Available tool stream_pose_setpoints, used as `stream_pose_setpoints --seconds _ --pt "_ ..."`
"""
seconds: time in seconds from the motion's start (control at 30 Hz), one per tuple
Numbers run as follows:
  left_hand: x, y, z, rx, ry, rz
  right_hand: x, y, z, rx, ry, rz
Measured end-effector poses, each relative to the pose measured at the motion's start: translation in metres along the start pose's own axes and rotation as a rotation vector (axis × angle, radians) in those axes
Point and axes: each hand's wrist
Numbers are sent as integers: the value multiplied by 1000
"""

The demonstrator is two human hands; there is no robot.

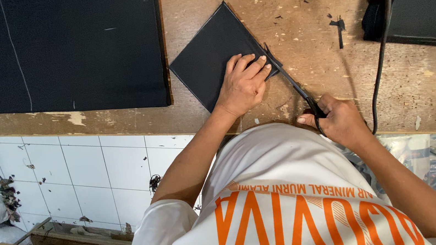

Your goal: The person uses scissors to trim the edges of a small black fabric piece on a wooden workbench. They repeatedly cut along the sides, remove excess strips, and stack the finished pieces. The person also handles a larger black fabric sheet, smoothing it on the table.

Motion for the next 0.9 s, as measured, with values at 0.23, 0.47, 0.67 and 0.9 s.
stream_pose_setpoints --seconds 0.23,0.47,0.67,0.9 --pt "3 -1 2 11 2 14 -1 -6 -8 -18 -28 22" --pt "3 1 3 -1 15 13 1 -16 -5 75 12 233" --pt "8 1 5 9 4 -1 -4 -19 9 87 68 85" --pt "0 -12 13 -35 -2 -30 -7 -29 7 4 -99 339"
Point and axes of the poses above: each hand's wrist, its own z-axis towards the middle knuckle, its own x-axis out of the palm, y = z × x, and after that the axes turned 7 degrees about -x, right-handed
